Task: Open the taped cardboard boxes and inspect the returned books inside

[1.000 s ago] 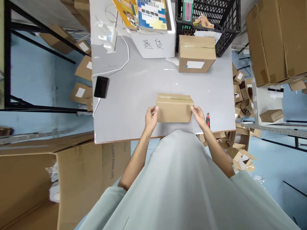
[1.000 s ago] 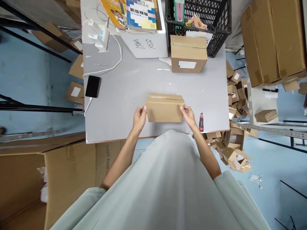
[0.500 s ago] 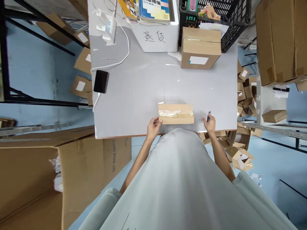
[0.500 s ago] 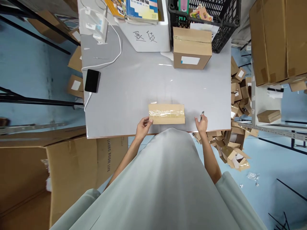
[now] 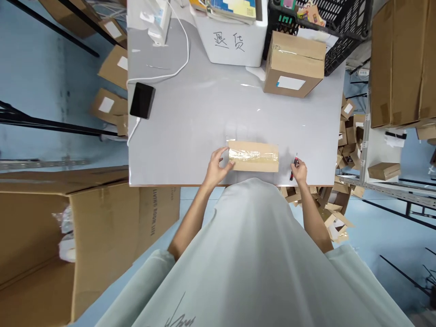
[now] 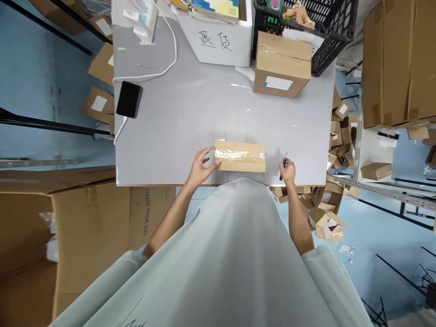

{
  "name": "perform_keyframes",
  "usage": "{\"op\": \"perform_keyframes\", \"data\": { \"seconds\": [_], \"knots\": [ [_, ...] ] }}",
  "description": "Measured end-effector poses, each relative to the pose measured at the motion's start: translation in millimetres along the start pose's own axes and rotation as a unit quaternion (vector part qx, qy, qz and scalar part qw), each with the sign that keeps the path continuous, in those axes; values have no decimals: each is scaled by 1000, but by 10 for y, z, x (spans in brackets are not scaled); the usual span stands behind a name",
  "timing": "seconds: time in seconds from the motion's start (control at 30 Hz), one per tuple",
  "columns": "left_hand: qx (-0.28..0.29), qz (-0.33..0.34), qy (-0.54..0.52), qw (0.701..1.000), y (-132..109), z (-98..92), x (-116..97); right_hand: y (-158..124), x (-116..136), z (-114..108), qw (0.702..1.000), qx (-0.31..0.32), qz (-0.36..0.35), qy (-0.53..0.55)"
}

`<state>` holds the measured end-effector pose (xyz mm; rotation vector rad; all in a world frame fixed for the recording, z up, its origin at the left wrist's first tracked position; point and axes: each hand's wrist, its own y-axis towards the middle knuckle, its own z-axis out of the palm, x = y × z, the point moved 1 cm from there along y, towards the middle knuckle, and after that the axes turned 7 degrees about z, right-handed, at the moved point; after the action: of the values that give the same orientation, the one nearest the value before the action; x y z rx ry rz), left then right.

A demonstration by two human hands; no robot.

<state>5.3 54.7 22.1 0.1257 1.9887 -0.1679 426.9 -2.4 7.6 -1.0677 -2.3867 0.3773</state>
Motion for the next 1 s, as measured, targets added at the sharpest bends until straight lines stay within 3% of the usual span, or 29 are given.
{"op": "perform_keyframes", "data": {
  "seconds": [0.17,0.27,0.4,0.53,0.7,1.0],
  "knots": [
    [101,13,-13,995,160,-24,74,-235,511,-331,984,-5,-136,111],
    [126,1,-74,989,169,-17,124,-539,961,-488,971,38,-214,103],
    [131,-14,-146,981,146,-10,156,-1029,1616,-535,936,135,-319,-66],
    [137,-7,-176,975,135,10,178,-1348,2095,-399,860,178,-385,-283],
    [144,9,-188,972,132,42,199,-1456,2382,-223,785,168,-406,-437],
    [140,25,-220,965,141,73,200,-1553,2653,-204,754,182,-392,-495]
  ]
}}
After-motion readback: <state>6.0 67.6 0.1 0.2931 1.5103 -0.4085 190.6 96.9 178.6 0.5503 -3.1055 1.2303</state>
